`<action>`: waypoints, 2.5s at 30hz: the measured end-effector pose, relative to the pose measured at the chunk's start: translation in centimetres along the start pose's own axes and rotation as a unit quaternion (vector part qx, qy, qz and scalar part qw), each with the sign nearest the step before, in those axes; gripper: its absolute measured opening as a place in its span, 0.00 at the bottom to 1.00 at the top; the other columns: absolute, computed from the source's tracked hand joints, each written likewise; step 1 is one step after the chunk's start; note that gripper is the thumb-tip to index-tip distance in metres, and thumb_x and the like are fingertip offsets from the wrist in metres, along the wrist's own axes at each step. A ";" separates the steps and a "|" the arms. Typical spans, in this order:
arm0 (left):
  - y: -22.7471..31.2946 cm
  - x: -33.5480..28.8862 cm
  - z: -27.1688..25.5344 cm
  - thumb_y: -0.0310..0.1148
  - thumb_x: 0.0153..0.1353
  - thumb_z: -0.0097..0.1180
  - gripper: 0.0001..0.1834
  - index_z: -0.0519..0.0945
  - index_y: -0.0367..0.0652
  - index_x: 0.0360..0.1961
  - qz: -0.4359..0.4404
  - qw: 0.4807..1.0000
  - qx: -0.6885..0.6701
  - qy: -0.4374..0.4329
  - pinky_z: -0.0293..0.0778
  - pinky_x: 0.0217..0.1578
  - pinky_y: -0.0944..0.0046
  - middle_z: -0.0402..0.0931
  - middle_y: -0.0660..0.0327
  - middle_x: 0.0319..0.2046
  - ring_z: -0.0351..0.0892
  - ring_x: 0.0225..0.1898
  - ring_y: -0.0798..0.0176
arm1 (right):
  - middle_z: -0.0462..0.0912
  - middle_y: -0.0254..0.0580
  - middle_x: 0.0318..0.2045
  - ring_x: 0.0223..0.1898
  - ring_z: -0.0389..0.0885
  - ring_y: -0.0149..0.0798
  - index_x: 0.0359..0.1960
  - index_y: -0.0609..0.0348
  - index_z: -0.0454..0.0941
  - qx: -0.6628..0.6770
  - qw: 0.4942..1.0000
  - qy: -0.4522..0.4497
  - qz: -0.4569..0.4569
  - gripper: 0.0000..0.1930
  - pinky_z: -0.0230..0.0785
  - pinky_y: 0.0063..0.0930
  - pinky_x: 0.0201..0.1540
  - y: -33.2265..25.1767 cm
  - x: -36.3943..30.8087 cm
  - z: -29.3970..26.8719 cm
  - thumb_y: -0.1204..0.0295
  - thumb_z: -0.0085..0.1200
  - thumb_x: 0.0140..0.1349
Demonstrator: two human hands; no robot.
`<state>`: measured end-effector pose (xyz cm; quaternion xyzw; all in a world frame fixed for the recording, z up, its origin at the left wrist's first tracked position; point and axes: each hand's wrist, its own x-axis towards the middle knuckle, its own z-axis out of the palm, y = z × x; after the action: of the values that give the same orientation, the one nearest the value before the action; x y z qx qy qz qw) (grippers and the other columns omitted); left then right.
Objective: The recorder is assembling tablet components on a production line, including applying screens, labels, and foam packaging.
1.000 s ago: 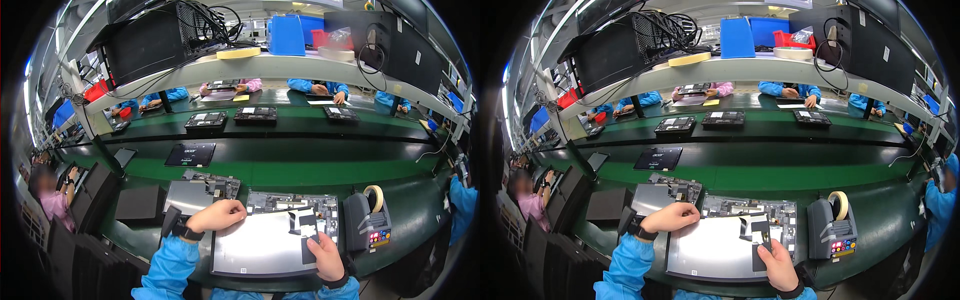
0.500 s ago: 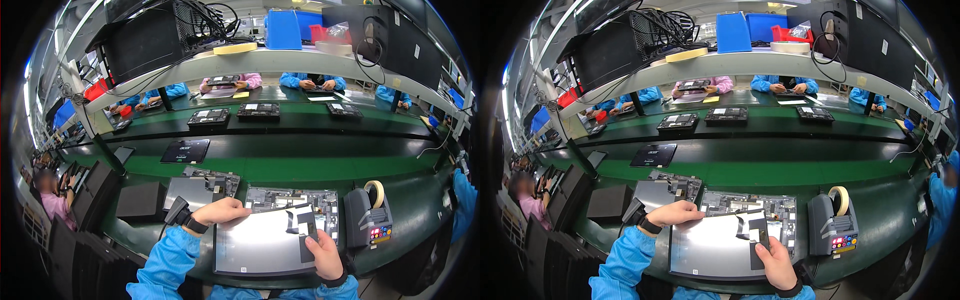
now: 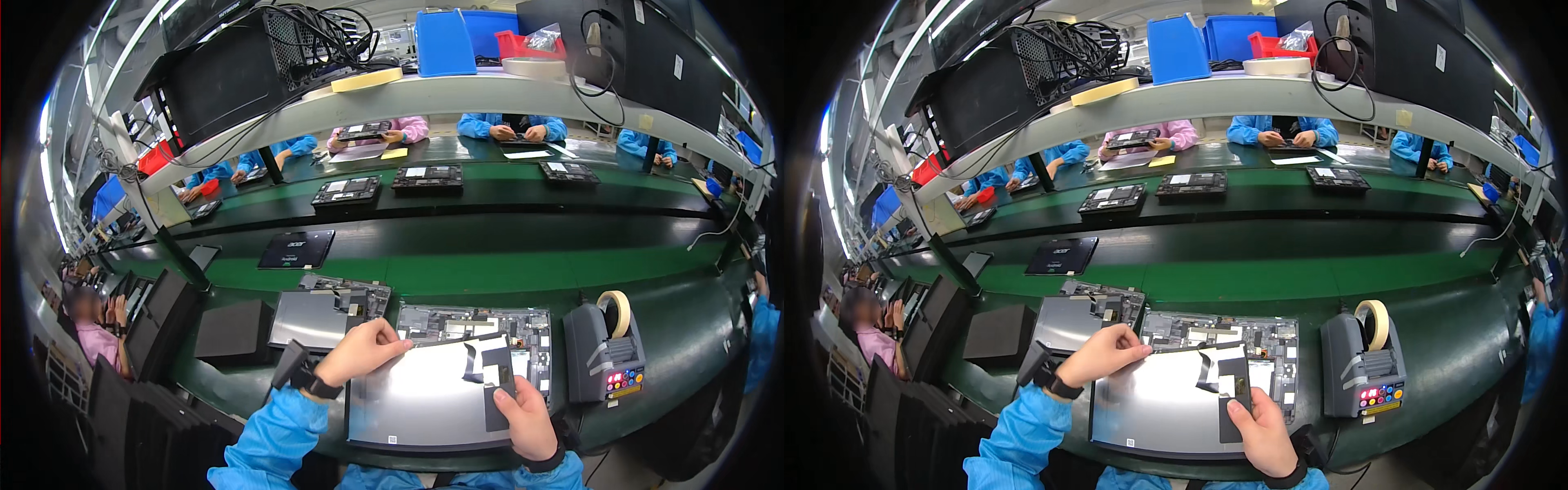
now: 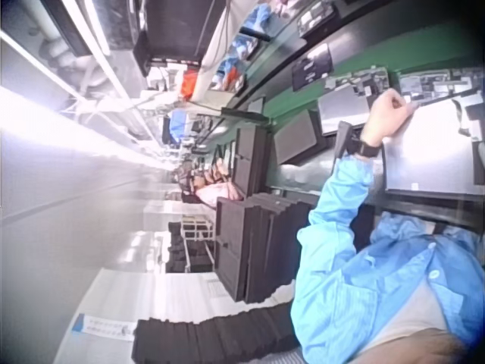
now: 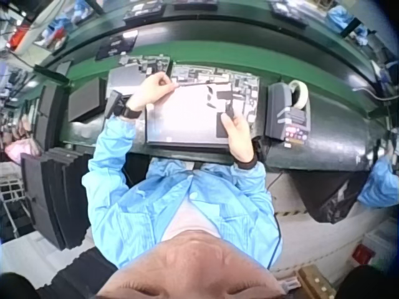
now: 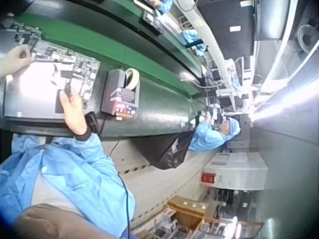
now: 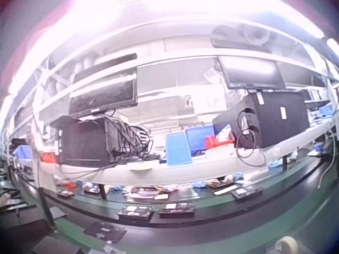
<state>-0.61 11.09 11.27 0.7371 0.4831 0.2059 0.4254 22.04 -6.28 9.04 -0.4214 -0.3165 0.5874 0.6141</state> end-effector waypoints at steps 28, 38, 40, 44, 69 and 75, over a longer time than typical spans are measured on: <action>-0.8 -4.2 2.6 0.25 0.52 0.61 0.05 0.78 0.39 0.31 0.202 0.917 0.023 0.344 0.73 0.37 0.65 0.78 0.60 0.31 0.77 0.35 0.62 | 0.78 0.45 0.46 0.44 0.77 0.33 0.54 0.68 0.65 -0.031 0.999 0.002 -0.018 0.16 0.69 0.26 0.49 0.0 0.2 0.1 0.76 0.44 0.65; -19.3 -5.0 -0.7 0.32 0.53 0.62 0.08 0.80 0.38 0.27 -0.059 0.925 0.051 0.372 0.72 0.32 0.61 0.78 0.59 0.24 0.77 0.28 0.58 | 0.78 0.46 0.45 0.44 0.78 0.34 0.54 0.68 0.65 -0.028 0.999 0.035 -0.027 0.16 0.70 0.26 0.48 -0.2 0.6 1.2 0.75 0.44 0.65; -18.7 -4.8 -0.7 0.32 0.50 0.63 0.07 0.79 0.40 0.24 -0.026 0.923 0.082 0.374 0.68 0.34 0.55 0.75 0.59 0.23 0.72 0.30 0.52 | 0.79 0.46 0.44 0.43 0.78 0.34 0.53 0.68 0.66 -0.023 0.998 0.050 -0.041 0.15 0.71 0.26 0.47 -0.2 0.5 1.5 0.75 0.44 0.65; -19.1 -4.7 -0.4 0.33 0.49 0.64 0.08 0.78 0.41 0.23 -0.019 0.920 0.118 0.372 0.68 0.32 0.55 0.73 0.60 0.22 0.72 0.29 0.53 | 0.78 0.46 0.45 0.44 0.78 0.34 0.53 0.68 0.66 -0.025 0.997 0.058 -0.041 0.15 0.70 0.26 0.48 0.0 0.3 1.6 0.75 0.44 0.66; 5.7 -10.9 3.8 0.28 0.64 0.49 0.30 0.53 0.31 0.63 0.196 0.898 -0.310 0.242 0.66 0.48 0.68 0.66 0.56 0.52 0.68 0.51 0.66 | 0.78 0.41 0.46 0.45 0.79 0.33 0.52 0.59 0.69 0.268 0.955 -0.072 0.106 0.18 0.73 0.29 0.47 4.0 3.3 11.3 0.59 0.39 0.71; 3.6 -9.5 3.4 0.20 0.61 0.47 0.23 0.63 0.29 0.59 0.244 0.915 -0.173 0.273 0.75 0.31 0.64 0.79 0.51 0.34 0.81 0.30 0.58 | 0.79 0.45 0.40 0.34 0.81 0.34 0.54 0.64 0.67 -0.028 0.943 -0.238 0.233 0.22 0.79 0.29 0.31 1.7 3.3 7.6 0.58 0.44 0.69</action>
<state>-0.43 0.60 13.39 0.6623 0.3426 0.5764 0.3344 14.92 -1.99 10.58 -0.3488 -0.3623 0.7882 0.3548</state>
